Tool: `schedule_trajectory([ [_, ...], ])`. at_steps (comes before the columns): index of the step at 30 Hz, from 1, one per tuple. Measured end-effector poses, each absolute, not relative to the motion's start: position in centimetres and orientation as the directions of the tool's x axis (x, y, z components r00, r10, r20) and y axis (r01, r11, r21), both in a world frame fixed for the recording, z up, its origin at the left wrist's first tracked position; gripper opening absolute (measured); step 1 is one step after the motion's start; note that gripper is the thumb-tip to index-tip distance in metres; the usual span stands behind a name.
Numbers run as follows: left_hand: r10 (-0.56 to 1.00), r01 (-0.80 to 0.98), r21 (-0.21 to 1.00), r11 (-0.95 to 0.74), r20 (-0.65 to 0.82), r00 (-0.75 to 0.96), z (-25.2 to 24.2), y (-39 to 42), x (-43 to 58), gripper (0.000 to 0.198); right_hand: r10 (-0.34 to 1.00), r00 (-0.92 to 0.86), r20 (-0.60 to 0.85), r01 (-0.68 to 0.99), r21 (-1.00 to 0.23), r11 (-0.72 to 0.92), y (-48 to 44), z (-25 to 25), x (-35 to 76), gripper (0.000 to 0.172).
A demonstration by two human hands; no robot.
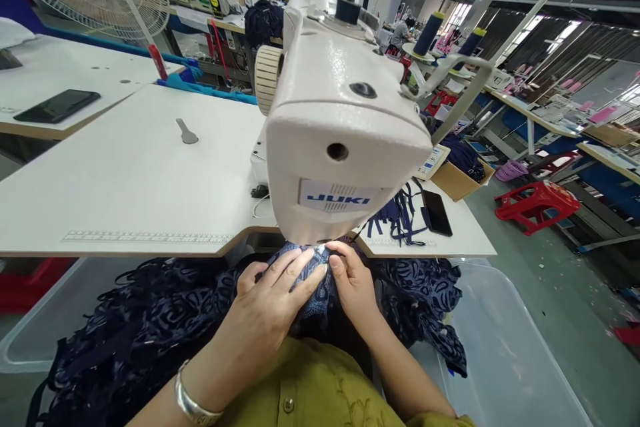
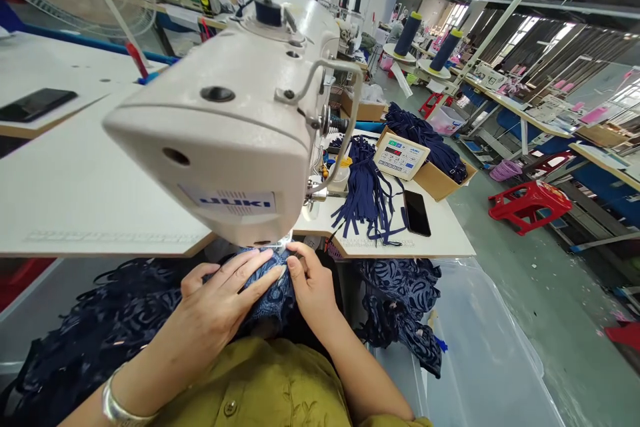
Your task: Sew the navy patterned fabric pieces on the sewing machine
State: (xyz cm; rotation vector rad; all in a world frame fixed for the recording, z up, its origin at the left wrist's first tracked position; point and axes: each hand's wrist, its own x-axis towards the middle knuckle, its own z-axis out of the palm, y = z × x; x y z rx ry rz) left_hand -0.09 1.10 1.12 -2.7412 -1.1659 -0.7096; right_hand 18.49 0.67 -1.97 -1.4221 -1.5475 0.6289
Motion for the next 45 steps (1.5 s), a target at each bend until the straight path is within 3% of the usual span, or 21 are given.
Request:
schedule_trajectory([
  [3, 0.661, 0.693, 0.123, -0.71, 0.455, 0.597, 1.2, 1.1, 0.0, 0.05, 0.94, 0.007, 0.342, 0.559, -0.781, 0.28, 0.6, -1.5, 19.0, 0.027],
  [6, 0.648, 0.677, 0.135, -0.724, 0.471, 0.599, 1.4, 1.1, 0.1, 0.046, 0.897, -0.187, 0.4, 0.678, -0.609, 0.413, 0.4, -1.3, 19.6, 0.029],
  [9, 0.653, 0.68, 0.141, -0.719, 0.47, 0.594, 1.5, 1.0, 0.2, 0.048, 0.875, -0.216, 0.434, 0.736, -0.517, 0.438, 0.4, -1.9, 19.7, 0.031],
  [13, 0.682, 0.697, 0.164, -0.698, 0.45, 0.577, 1.3, 0.8, 0.3, 0.048, 0.866, -0.167, 0.472, 0.727, -0.534, 0.431, 0.4, -2.8, 19.4, 0.034],
  [20, 0.682, 0.699, 0.167, -0.696, 0.46, 0.569, 0.9, 0.8, 0.4, 0.047, 0.899, -0.032, 0.437, 0.573, -0.729, 0.375, 0.6, -1.6, 19.4, 0.027],
  [24, 0.686, 0.71, 0.155, -0.687, 0.46, 0.563, 0.9, 0.8, 0.5, 0.045, 0.886, -0.173, 0.43, 0.634, -0.64, 0.435, 0.7, -1.6, 19.8, 0.026],
  [29, 0.692, 0.729, 0.141, -0.67, 0.472, 0.546, 0.9, 0.7, 0.6, 0.047, 0.851, -0.162, 0.499, 0.71, -0.541, 0.452, 0.8, -2.7, 19.7, 0.03],
  [31, 0.69, 0.728, 0.139, -0.672, 0.476, 0.545, 0.8, 0.7, 0.6, 0.046, 0.864, -0.142, 0.484, 0.702, -0.566, 0.432, 0.8, -2.7, 19.6, 0.033],
  [33, 0.688, 0.729, 0.135, -0.671, 0.478, 0.545, 0.7, 0.7, 0.7, 0.045, 0.902, -0.103, 0.42, 0.622, -0.68, 0.388, 1.0, -2.4, 19.5, 0.031],
  [36, 0.689, 0.736, 0.121, -0.666, 0.479, 0.544, 0.8, 0.6, 0.8, 0.043, 0.973, 0.008, 0.23, 0.35, -0.912, 0.212, 1.6, -1.8, 19.3, 0.019],
  [39, 0.703, 0.761, 0.106, -0.64, 0.482, 0.523, 0.9, 0.5, 0.9, 0.043, 0.998, 0.057, 0.03, 0.099, -0.995, 0.025, 2.5, -1.2, 19.1, 0.011],
  [41, 0.719, 0.785, 0.098, -0.612, 0.483, 0.5, 1.0, 0.5, 1.0, 0.042, 0.999, 0.045, -0.007, 0.09, -0.996, -0.011, 3.0, -0.7, 18.9, 0.012],
  [45, 0.746, 0.822, 0.083, -0.563, 0.479, 0.463, 1.2, 0.6, 1.0, 0.039, 0.997, 0.056, 0.051, 0.303, -0.953, 0.032, 3.9, 0.5, 18.6, 0.008],
])
